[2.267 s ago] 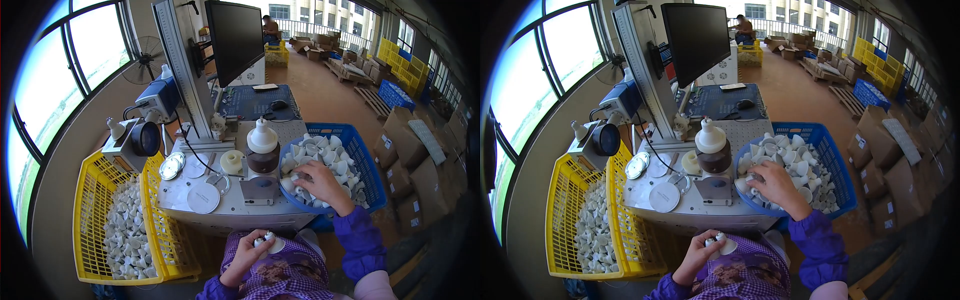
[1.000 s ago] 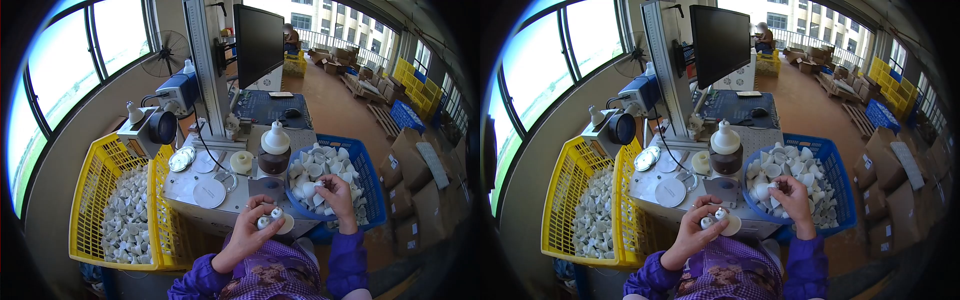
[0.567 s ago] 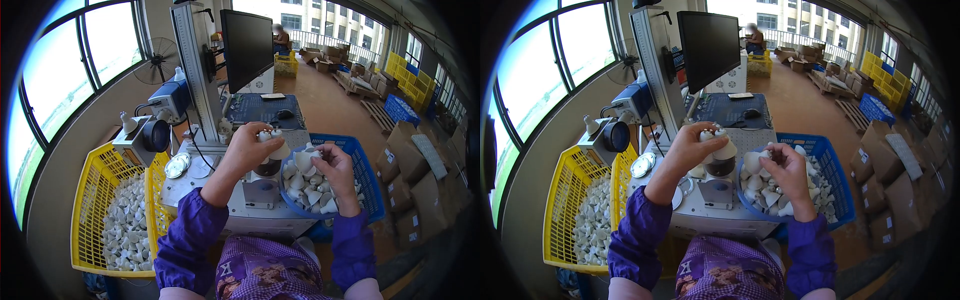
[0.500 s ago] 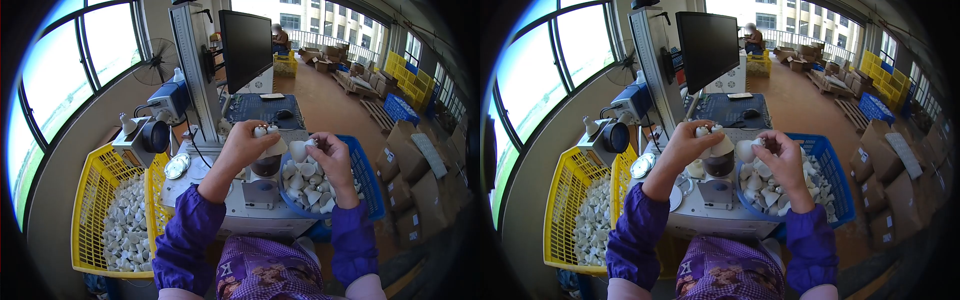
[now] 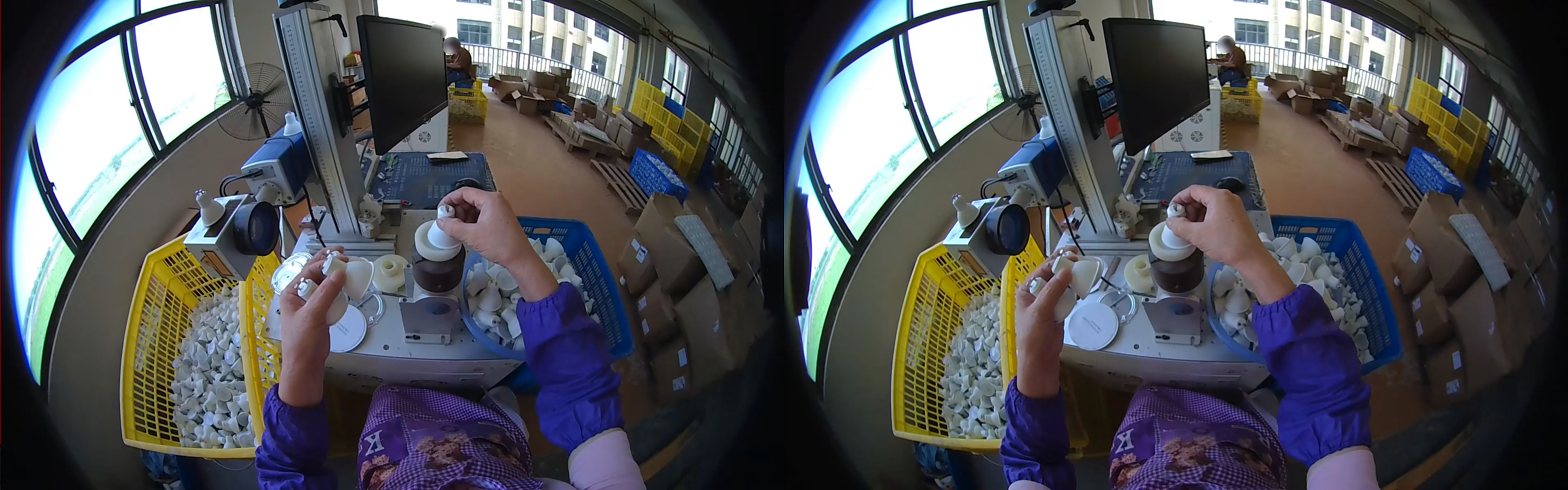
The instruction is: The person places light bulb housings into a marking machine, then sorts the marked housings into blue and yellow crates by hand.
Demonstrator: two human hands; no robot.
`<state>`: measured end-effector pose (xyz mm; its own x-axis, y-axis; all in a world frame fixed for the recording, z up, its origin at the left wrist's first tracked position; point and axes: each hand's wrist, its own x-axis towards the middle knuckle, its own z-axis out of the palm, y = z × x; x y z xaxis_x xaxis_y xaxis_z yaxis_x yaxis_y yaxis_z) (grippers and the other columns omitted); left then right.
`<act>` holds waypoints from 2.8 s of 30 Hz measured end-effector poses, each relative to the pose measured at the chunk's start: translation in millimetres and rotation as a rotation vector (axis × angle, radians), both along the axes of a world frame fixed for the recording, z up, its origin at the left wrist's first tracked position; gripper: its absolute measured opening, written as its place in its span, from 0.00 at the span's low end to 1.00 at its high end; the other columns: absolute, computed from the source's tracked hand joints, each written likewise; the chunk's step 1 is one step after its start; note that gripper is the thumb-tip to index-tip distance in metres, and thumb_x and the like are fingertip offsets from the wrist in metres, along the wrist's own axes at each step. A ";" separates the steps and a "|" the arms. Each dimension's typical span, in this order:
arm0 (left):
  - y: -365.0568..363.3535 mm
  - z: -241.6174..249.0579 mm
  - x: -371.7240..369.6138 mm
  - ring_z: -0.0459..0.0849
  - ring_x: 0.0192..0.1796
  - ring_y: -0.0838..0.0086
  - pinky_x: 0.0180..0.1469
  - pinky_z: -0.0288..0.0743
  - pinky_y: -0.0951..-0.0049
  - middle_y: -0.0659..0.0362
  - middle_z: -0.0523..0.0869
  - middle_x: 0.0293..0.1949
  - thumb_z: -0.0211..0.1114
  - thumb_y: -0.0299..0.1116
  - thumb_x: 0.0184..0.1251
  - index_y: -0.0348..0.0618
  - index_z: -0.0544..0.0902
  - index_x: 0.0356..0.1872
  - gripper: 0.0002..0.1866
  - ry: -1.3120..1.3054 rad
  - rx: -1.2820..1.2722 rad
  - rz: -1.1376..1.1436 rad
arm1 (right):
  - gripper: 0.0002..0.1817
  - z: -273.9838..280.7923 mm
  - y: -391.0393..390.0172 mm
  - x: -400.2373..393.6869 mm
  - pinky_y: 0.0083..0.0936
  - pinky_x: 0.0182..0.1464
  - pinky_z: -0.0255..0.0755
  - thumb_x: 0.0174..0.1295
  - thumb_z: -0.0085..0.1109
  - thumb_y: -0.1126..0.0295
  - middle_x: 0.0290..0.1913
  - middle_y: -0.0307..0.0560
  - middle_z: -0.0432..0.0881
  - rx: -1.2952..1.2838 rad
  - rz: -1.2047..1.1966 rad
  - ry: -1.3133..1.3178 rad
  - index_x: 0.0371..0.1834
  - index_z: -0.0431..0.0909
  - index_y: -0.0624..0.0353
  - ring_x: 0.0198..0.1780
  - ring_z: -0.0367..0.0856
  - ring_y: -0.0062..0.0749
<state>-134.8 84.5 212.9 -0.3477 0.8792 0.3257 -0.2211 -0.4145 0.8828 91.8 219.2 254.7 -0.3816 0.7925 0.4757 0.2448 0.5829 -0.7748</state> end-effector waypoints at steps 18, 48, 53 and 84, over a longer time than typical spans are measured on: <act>-58.8 -90.6 28.4 0.80 0.50 0.73 0.54 0.72 0.75 0.55 0.81 0.51 0.65 0.25 0.60 0.32 0.82 0.47 0.14 -0.290 -0.321 -0.132 | 0.14 -12.6 -3.1 -6.1 0.17 0.32 0.69 0.56 0.69 0.67 0.27 0.36 0.79 -0.009 -0.029 -0.113 0.42 0.81 0.63 0.29 0.72 0.14; -108.1 -98.6 -25.6 0.80 0.51 0.71 0.55 0.73 0.72 0.53 0.79 0.53 0.61 0.25 0.62 0.30 0.79 0.50 0.16 -0.141 -0.222 0.339 | 0.18 -101.5 -40.7 72.0 0.36 0.37 0.75 0.50 0.68 0.63 0.29 0.56 0.83 -0.042 -0.287 -0.498 0.41 0.80 0.61 0.33 0.83 0.48; -138.6 -121.1 -117.0 0.78 0.51 0.74 0.56 0.72 0.72 0.52 0.78 0.55 0.60 0.26 0.68 0.28 0.78 0.48 0.12 0.120 -0.143 0.842 | 0.18 -111.3 -40.3 72.1 0.27 0.27 0.68 0.48 0.70 0.67 0.19 0.47 0.77 -0.108 -0.216 -0.399 0.42 0.81 0.63 0.22 0.76 0.32; 28.7 -30.2 79.2 0.69 0.56 0.62 0.59 0.63 0.64 0.54 0.77 0.49 0.71 0.30 0.54 0.41 0.83 0.47 0.18 0.734 0.126 0.490 | 0.11 -107.6 -75.6 64.1 0.22 0.50 0.74 0.63 0.61 0.74 0.47 0.48 0.81 -0.271 -0.033 0.564 0.43 0.69 0.61 0.46 0.79 0.24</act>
<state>-55.5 113.2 182.6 -0.3414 0.6291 0.6983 0.6094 -0.4175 0.6740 156.0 143.5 147.1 -0.1036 0.9205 0.3767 -0.2300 0.3463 -0.9095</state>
